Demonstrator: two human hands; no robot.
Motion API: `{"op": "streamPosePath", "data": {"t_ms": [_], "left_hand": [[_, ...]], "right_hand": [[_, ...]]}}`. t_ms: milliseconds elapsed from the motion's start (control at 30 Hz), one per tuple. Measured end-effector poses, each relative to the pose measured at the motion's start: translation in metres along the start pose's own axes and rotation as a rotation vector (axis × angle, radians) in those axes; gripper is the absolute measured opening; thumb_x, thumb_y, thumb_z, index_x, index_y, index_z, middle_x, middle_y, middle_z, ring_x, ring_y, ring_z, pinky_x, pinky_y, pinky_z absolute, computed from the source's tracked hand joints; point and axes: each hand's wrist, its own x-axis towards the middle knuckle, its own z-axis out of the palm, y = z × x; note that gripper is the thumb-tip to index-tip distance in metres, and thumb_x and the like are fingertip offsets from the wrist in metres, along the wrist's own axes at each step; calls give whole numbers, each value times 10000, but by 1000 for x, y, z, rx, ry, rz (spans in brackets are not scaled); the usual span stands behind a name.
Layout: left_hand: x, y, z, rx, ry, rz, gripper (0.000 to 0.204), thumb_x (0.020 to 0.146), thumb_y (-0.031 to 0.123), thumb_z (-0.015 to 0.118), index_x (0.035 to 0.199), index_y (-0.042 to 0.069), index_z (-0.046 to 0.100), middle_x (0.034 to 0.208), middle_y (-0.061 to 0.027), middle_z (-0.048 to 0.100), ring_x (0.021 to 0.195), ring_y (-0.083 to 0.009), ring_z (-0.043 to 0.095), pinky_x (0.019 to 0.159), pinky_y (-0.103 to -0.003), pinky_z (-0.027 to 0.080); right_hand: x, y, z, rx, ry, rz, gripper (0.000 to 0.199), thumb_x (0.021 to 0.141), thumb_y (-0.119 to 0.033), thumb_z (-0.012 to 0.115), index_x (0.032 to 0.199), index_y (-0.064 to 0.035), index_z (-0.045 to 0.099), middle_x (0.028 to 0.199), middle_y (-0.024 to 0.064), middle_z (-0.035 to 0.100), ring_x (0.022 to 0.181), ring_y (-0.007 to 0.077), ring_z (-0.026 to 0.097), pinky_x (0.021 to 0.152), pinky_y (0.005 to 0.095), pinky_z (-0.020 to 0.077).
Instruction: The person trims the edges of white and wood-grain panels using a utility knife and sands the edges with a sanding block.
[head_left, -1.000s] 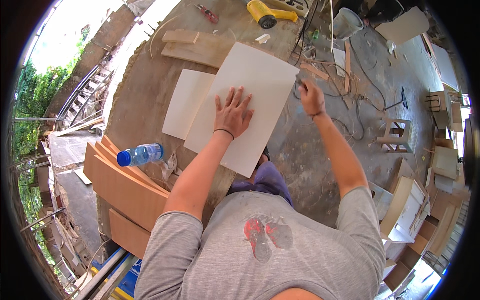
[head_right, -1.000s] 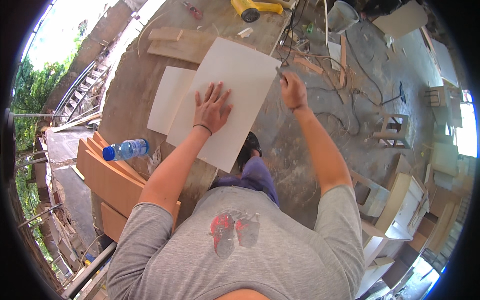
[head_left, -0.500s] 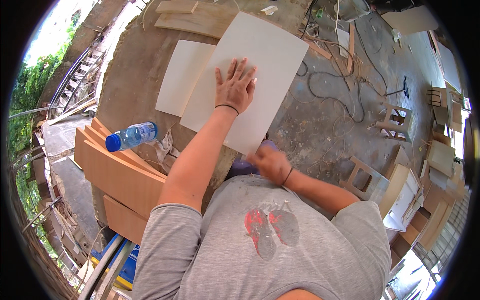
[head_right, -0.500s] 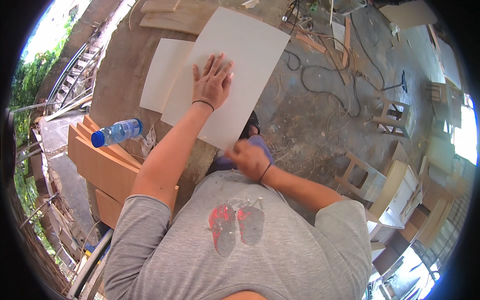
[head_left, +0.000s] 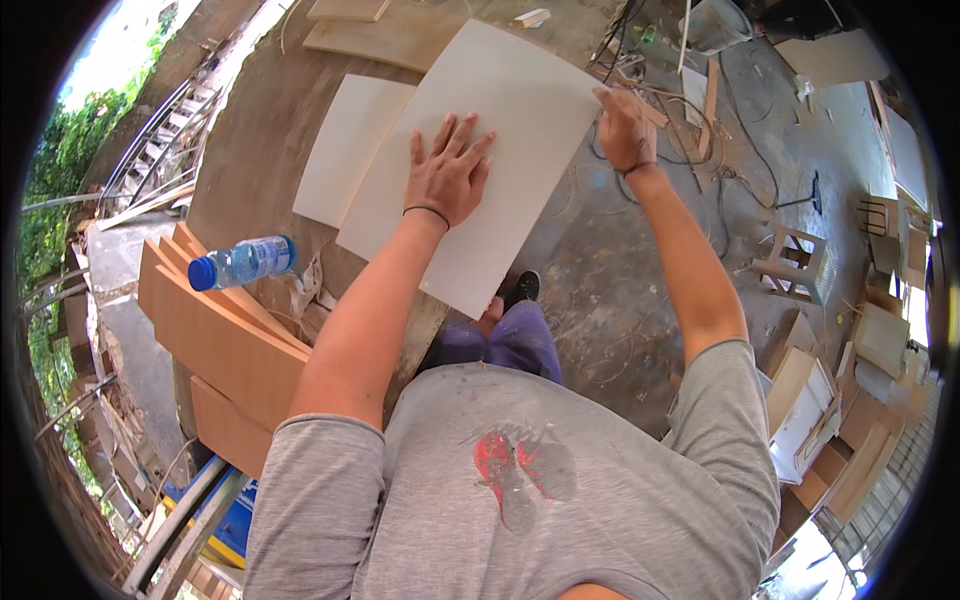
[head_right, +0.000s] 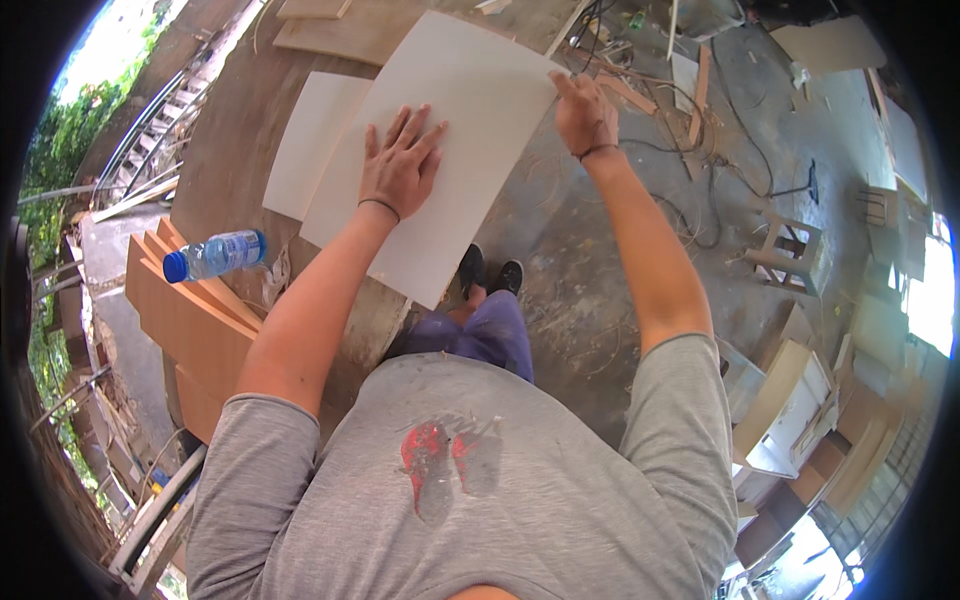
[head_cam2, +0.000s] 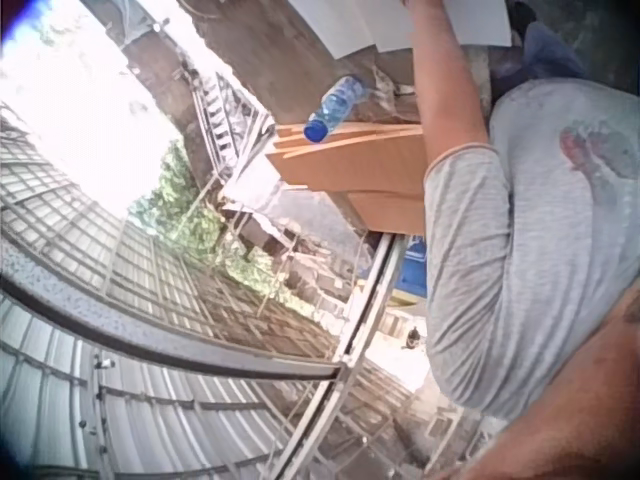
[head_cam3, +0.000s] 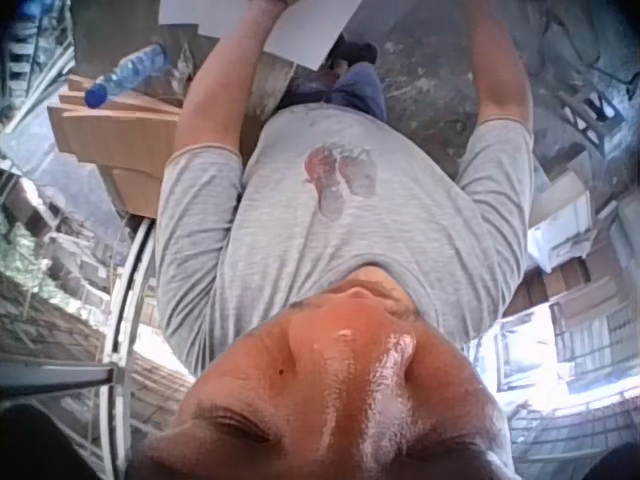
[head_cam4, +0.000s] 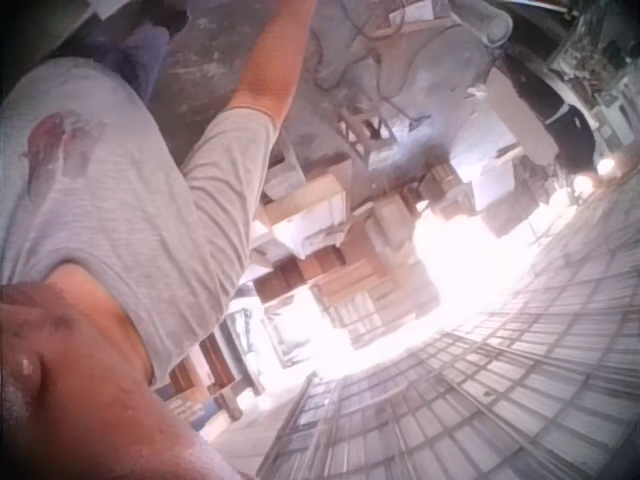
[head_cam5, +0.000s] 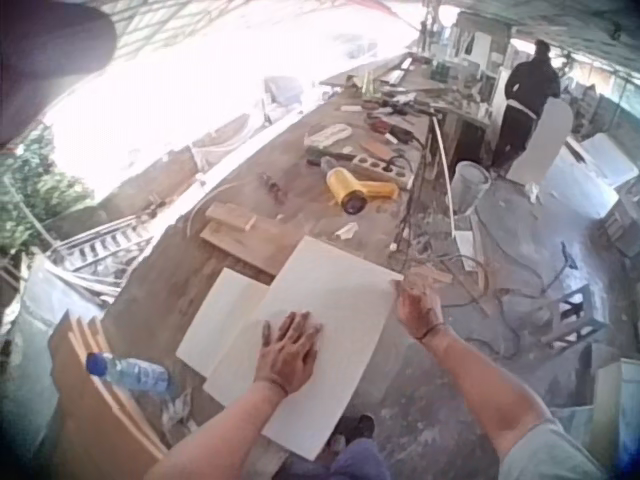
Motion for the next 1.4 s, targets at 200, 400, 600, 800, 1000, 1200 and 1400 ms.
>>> {"op": "streamPosePath", "data": {"t_ms": [200, 400, 600, 800, 1000, 1200, 1400], "left_hand": [[-3, 1, -1, 15, -8, -20, 379, 950, 313, 495, 1325, 277, 539, 1514, 16, 362, 1422, -219, 285, 1138, -590, 154], [-1, 1, 3, 17, 18, -11, 379, 950, 330, 492, 1323, 281, 544, 1510, 35, 367, 1426, -197, 277, 1148, -573, 147], [1, 1, 2, 47, 18, -8, 403, 940, 365, 506, 1335, 293, 534, 1525, 40, 343, 1435, -189, 257, 1151, -563, 135], [-1, 4, -3, 73, -37, -21, 489, 904, 487, 540, 1356, 304, 514, 1534, 39, 326, 1436, -182, 251, 1158, -550, 132], [-1, 1, 2, 77, -11, -16, 514, 910, 560, 477, 1364, 319, 492, 1538, 55, 306, 1440, -161, 225, 1185, -532, 104], [-5, -2, -4, 84, -36, -56, 510, 910, 526, 510, 1371, 309, 498, 1539, 46, 311, 1441, -171, 232, 1181, -528, 105], [0, 4, 0, 51, 1, -18, 503, 913, 513, 508, 1367, 298, 505, 1542, 44, 308, 1441, -173, 232, 1178, -534, 107]], "right_hand": [[-134, -167, -37, 236, -323, -190, 264, 823, -147, 581, 1075, -173, 656, 832, 87, 539, 771, 274, 577, 582, 397, 496], [-175, -218, -66, 564, -499, -223, 257, 811, -162, 590, 1060, -154, 656, 915, 90, 603, 836, 275, 614, 695, 434, 535], [-22, -12, -19, 219, 47, 56, 326, 812, -31, 560, 1119, -122, 625, 928, 142, 612, 846, 368, 612, 714, 444, 507], [-61, -61, -9, 241, -63, -69, 290, 788, -31, 580, 1049, -130, 660, 901, 128, 601, 867, 332, 611, 657, 414, 518], [-209, -244, -62, 527, -591, -254, 299, 784, -116, 584, 1061, -202, 661, 836, 88, 562, 872, 286, 591, 690, 425, 519], [-109, -130, -39, 336, -169, -32, 309, 800, -36, 530, 1073, -121, 646, 926, 119, 617, 854, 335, 596, 706, 423, 508], [-19, -26, -13, -30, -107, -109, 318, 815, -60, 507, 1068, -188, 652, 870, 98, 582, 820, 308, 599, 692, 408, 524]]}}
